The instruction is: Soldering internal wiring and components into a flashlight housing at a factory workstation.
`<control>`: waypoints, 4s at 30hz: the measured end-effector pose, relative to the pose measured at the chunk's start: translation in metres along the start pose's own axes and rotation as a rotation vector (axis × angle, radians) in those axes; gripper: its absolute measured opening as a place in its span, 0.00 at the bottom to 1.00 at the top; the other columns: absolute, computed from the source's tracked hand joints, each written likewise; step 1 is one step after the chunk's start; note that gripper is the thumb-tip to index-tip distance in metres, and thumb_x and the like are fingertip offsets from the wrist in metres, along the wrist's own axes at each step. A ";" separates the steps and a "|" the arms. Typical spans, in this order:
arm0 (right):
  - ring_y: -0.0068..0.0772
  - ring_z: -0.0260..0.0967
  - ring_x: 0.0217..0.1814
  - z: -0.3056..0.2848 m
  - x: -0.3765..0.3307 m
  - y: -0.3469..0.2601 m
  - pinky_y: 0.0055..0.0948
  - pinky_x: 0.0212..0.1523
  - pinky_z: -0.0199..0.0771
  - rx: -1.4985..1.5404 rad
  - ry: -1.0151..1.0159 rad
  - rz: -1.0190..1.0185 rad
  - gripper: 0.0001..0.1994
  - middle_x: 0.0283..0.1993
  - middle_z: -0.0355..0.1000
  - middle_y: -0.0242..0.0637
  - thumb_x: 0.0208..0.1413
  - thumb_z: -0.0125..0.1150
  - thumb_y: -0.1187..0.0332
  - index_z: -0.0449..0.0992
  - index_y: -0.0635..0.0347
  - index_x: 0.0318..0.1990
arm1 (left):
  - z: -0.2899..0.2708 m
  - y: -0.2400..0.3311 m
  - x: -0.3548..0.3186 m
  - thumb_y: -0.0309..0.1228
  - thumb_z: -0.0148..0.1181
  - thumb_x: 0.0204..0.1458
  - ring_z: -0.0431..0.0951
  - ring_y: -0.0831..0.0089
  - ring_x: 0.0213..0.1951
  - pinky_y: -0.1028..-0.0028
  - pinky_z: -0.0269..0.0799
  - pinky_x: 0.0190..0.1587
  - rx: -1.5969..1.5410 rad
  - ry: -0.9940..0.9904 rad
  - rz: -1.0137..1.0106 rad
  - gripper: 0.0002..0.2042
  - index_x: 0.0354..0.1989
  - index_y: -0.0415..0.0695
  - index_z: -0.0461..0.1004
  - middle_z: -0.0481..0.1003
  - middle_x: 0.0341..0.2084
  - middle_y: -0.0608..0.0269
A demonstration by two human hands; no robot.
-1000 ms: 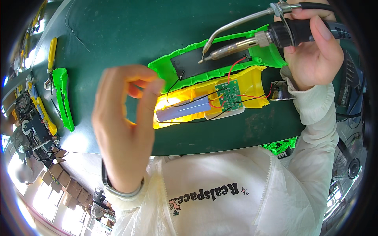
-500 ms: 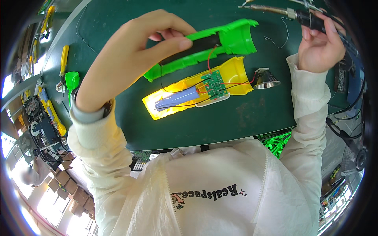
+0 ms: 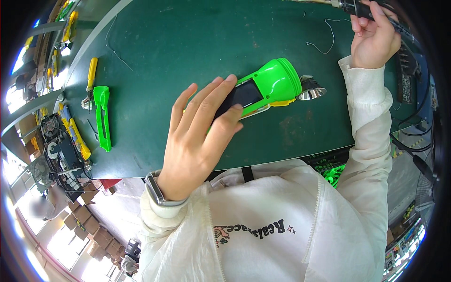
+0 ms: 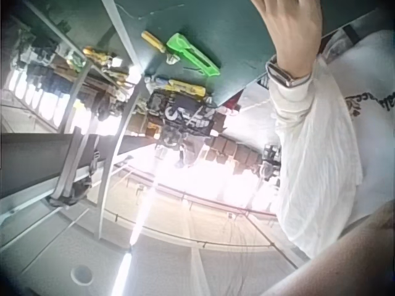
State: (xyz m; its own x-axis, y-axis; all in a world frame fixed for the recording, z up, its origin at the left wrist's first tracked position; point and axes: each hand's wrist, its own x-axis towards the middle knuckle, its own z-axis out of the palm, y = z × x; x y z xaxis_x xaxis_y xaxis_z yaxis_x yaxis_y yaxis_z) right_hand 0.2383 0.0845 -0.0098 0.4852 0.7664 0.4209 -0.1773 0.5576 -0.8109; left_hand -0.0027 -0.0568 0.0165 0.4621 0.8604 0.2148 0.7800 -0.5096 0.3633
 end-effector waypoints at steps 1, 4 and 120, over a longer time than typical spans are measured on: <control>0.13 0.57 0.19 0.001 -0.001 0.001 0.15 0.16 0.58 -0.006 0.008 0.029 0.07 0.26 0.65 0.26 0.57 0.55 0.64 0.67 0.55 0.34 | -0.002 -0.002 0.001 0.26 0.70 0.39 0.70 0.48 0.57 0.50 0.64 0.58 -0.010 -0.068 0.015 0.23 0.46 0.45 0.70 0.68 0.57 0.45; 0.23 0.61 0.23 -0.042 0.023 0.027 0.24 0.22 0.63 0.001 -0.081 -0.018 0.08 0.34 0.72 0.45 0.55 0.55 0.71 0.72 0.71 0.33 | -0.011 -0.007 -0.003 0.30 0.70 0.37 0.70 0.48 0.54 0.53 0.66 0.57 0.091 -0.171 0.010 0.31 0.55 0.60 0.70 0.64 0.60 0.47; 0.15 0.58 0.22 -0.032 -0.002 0.025 0.15 0.23 0.58 -0.151 -0.196 0.029 0.06 0.33 0.66 0.32 0.58 0.60 0.69 0.71 0.62 0.35 | 0.008 -0.042 -0.055 0.29 0.71 0.37 0.72 0.57 0.52 0.59 0.63 0.57 0.090 0.426 -0.312 0.16 0.38 0.40 0.80 0.75 0.46 0.58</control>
State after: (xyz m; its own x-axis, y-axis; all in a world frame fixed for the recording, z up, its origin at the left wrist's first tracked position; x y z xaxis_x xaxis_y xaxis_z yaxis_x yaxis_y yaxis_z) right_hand 0.2602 0.0866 -0.0435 0.3043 0.8364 0.4558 -0.0517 0.4923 -0.8689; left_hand -0.0572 -0.0828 -0.0177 0.0050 0.8852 0.4652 0.8948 -0.2117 0.3931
